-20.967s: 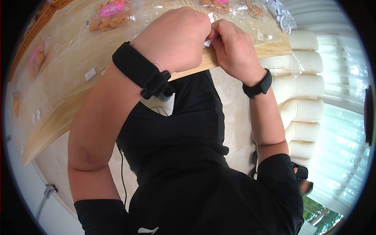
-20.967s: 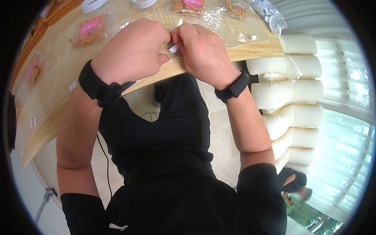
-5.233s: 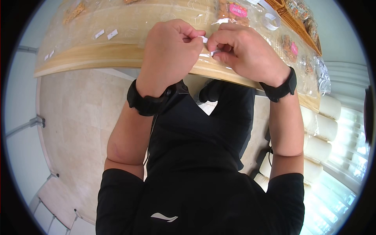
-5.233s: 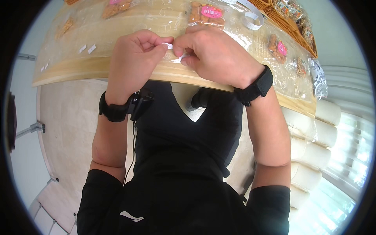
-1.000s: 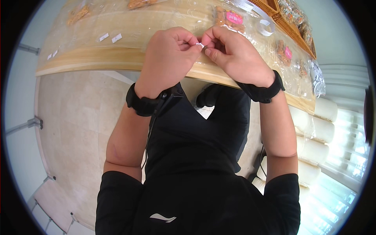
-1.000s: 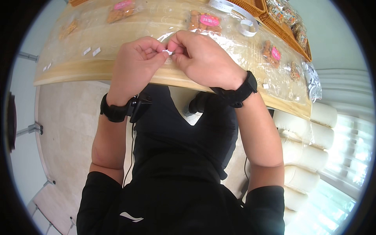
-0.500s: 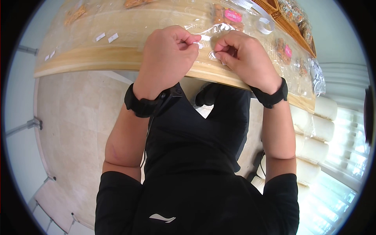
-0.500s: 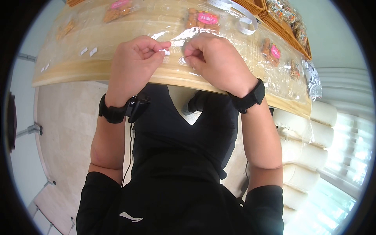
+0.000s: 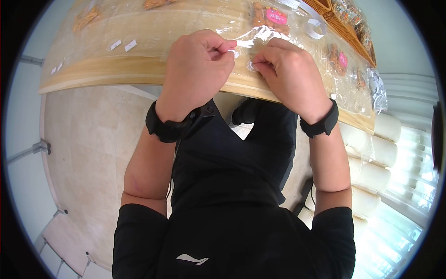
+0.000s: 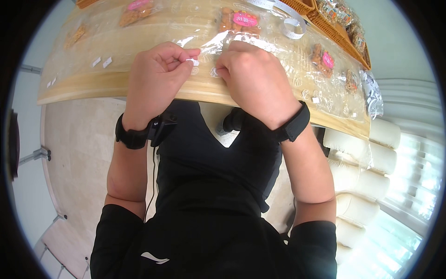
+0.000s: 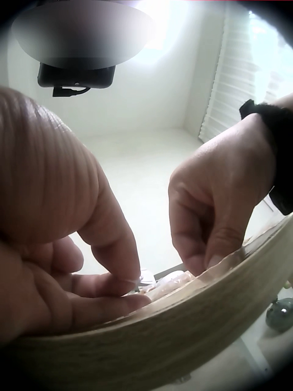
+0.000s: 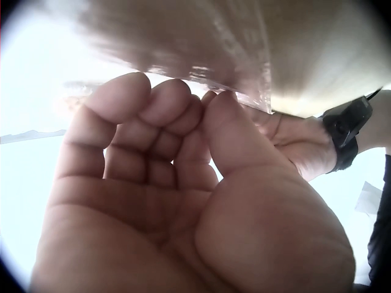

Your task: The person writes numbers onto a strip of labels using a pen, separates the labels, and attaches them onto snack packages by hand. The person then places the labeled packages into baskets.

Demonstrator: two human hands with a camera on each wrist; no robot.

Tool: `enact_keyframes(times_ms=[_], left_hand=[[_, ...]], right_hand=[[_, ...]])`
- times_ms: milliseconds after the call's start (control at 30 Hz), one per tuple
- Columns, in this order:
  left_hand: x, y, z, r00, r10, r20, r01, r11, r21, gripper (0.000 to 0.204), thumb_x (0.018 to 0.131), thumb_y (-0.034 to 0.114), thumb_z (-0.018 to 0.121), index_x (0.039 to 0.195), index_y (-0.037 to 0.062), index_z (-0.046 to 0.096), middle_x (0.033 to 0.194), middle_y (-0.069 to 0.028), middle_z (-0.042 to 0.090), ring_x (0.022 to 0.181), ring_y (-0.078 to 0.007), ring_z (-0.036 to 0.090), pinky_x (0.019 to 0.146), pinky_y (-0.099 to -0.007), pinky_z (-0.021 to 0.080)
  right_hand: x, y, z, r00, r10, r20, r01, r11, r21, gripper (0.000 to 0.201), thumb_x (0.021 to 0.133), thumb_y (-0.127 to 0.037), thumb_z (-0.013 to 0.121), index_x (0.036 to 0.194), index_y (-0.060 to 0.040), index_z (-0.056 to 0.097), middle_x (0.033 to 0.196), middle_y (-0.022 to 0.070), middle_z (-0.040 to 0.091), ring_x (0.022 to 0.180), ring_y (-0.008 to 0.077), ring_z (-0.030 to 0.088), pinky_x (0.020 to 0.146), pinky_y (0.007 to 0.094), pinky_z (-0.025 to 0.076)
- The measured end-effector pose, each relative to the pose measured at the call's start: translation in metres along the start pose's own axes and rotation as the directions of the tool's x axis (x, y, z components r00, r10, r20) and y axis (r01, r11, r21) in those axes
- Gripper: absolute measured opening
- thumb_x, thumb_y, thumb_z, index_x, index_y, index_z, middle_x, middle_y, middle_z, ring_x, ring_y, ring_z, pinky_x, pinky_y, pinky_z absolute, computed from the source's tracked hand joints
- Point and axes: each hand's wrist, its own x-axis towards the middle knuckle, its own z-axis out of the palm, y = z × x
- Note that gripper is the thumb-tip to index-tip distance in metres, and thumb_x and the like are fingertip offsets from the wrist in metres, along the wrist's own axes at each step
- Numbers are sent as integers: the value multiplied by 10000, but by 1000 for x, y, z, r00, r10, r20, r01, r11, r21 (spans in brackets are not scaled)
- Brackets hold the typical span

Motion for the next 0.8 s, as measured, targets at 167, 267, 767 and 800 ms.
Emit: enact_keyframes(times_ms=[167, 267, 767, 800], left_hand=[[-1, 0, 0, 1000, 3, -11, -3, 1000, -2, 20, 893, -52, 625, 911, -60, 629, 1131, -192, 720, 940, -100, 676, 822, -233, 545], [0, -1, 1, 1000, -3, -11, 3, 1000, -20, 14, 896, -48, 631, 900, -59, 623, 1121, -201, 721, 950, -104, 677, 828, -236, 547], [0, -1, 0, 1000, 21, -15, -21, 1000, -2, 43, 895, -39, 641, 869, -55, 612, 1111, -207, 725, 950, -99, 681, 824, -233, 547], [0, 1, 0, 1000, 11, -14, -11, 1000, 9, 41, 894, -39, 641, 867, -54, 614, 1110, -206, 726, 943, -97, 681, 819, -232, 547]], right_hand=[[0, -2, 0, 1000, 10, 16, -10, 1000, -19, 51, 802, -47, 661, 805, -11, 698, 828, 138, 653, 796, 347, 663, 736, 419, 539], [1, -1, 1, 998, 40, 42, -38, 999, -39, 61, 812, -44, 650, 821, -3, 694, 845, 162, 655, 815, 359, 662, 746, 428, 537], [7, 3, -2, 982, 95, 163, -105, 993, 56, 132, 844, -76, 610, 876, 37, 669, 910, 223, 659, 911, 411, 636, 807, 463, 511], [7, 3, -2, 982, 95, 163, -105, 993, 56, 132, 844, -76, 610, 876, 37, 669, 910, 223, 659, 911, 411, 636, 807, 463, 511]])
